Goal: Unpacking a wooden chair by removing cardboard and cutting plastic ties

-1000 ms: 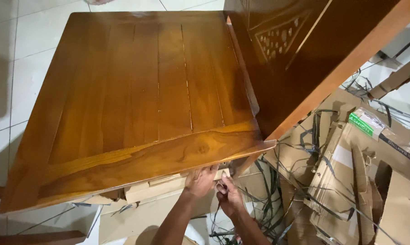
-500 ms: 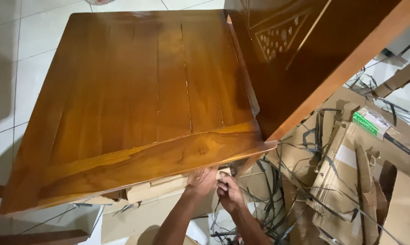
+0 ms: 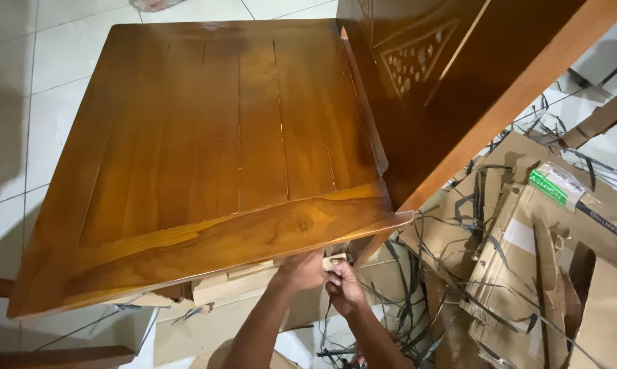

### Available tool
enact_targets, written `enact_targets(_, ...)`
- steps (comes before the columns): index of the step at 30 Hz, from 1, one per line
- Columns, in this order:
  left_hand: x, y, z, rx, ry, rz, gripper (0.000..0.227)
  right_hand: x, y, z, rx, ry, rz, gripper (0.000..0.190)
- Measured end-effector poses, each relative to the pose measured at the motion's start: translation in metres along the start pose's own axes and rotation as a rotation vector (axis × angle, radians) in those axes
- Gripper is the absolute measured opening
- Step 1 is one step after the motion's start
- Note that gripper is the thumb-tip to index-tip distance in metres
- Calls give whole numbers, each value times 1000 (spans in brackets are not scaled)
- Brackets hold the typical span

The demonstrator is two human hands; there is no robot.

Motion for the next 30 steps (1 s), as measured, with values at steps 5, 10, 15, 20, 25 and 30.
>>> enact_targets(5, 6, -19, -9, 153, -149, -7, 85, -2, 1, -7, 2, -63, -38, 7)
enact_targets(10, -1, -2, 0, 57, 15, 32, 58, -3, -3, 2, -88, -65, -86, 12)
enact_targets(15, 12, 22, 36, -123, 84, 77, 36, -2, -8, 16, -47, -116, -111, 14)
enact_targets(20, 16, 11, 29, -70, -158, -131, 71, -4, -32, 16, -9, -159, -132, 17)
enact_targets(25, 22, 16, 36, -95, -159, -117, 71, -10, -44, 8, -149, -179, -135, 21)
enact_targets(30, 18, 14, 33, -69, -128, -81, 57, -9, -26, 4, -214, -371, -163, 22)
Point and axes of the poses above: each hand's wrist, its own y-axis towards the middle knuckle, its own z-axis out of the palm, x = y × z, the point moved 4 cm from there along y, towards the middle knuckle, and after that the axes turned 12 degrees about y, right-handed, at the moved point
